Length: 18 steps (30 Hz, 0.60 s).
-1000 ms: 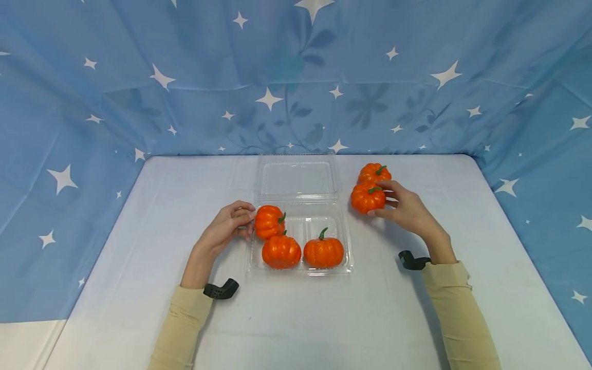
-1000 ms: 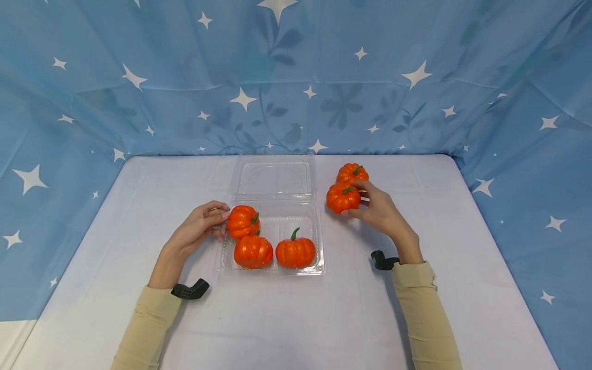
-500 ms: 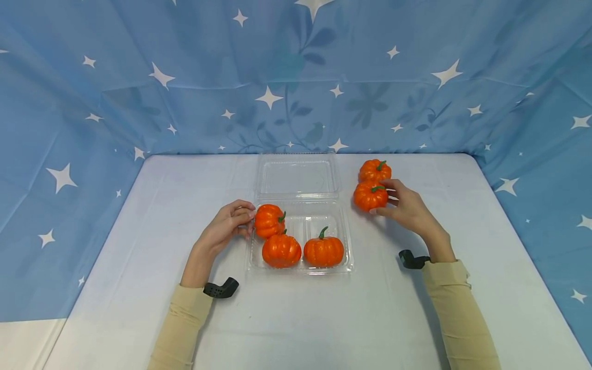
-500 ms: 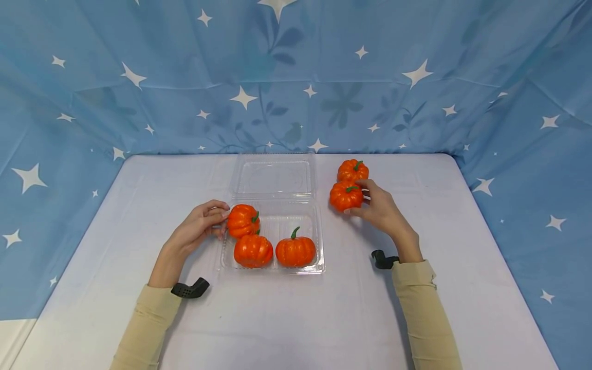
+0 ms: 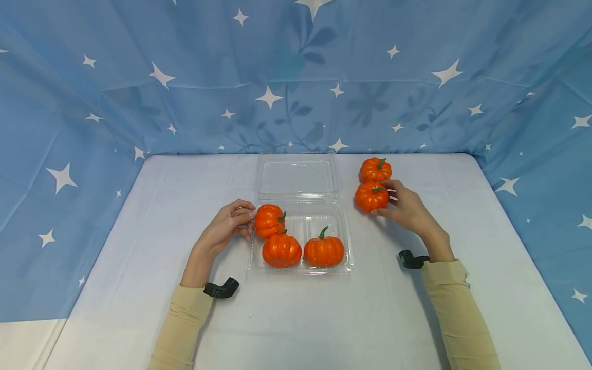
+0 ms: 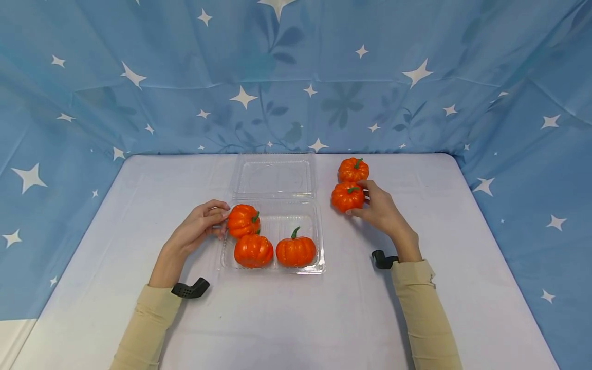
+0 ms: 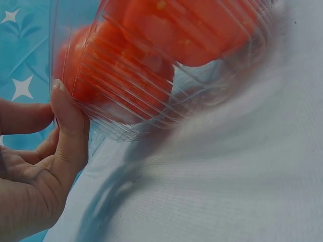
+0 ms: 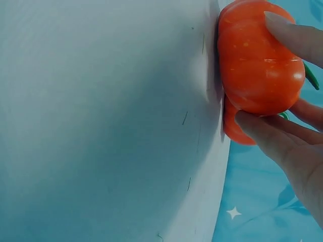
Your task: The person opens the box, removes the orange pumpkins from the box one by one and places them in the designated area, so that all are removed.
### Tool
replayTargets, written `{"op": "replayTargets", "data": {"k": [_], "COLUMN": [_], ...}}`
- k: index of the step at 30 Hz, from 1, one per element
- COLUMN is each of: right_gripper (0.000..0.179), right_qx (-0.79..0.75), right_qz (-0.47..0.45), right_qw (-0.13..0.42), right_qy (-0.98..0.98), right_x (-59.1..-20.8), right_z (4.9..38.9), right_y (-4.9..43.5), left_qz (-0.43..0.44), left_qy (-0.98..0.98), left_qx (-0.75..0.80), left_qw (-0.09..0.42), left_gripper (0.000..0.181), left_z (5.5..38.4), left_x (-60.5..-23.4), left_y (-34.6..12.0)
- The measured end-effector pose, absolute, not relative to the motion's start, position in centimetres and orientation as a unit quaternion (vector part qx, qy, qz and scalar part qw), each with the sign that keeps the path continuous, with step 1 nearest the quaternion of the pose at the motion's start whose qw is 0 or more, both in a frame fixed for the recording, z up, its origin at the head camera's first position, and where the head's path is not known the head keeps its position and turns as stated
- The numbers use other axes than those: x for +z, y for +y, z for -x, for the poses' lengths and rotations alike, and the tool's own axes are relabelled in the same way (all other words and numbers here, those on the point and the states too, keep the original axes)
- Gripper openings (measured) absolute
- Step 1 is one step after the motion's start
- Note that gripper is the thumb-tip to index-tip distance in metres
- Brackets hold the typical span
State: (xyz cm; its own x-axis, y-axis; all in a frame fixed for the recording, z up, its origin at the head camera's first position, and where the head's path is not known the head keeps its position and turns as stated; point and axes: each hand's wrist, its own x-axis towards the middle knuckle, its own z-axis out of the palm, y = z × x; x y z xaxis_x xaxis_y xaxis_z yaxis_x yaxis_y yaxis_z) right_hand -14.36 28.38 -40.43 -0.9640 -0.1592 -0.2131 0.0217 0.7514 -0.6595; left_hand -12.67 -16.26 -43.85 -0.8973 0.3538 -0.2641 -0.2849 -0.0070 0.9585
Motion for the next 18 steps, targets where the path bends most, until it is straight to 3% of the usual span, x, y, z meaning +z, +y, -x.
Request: {"op": "replayTargets", "data": {"k": [18], "right_gripper": [0.084], "right_qx": [-0.317], "right_qz": [0.036], "right_qw": [0.134], "right_qy": [0.938], "right_x": [-40.62], "right_z": [14.35], "right_y": [28.27], "left_qz": [-0.021], "left_qy": [0.672], "left_qx": [0.705], "left_qw": [0.226], "left_gripper": [0.028], "left_z": [12.59], "left_x": [-43.97], "left_y": [-16.29]}}
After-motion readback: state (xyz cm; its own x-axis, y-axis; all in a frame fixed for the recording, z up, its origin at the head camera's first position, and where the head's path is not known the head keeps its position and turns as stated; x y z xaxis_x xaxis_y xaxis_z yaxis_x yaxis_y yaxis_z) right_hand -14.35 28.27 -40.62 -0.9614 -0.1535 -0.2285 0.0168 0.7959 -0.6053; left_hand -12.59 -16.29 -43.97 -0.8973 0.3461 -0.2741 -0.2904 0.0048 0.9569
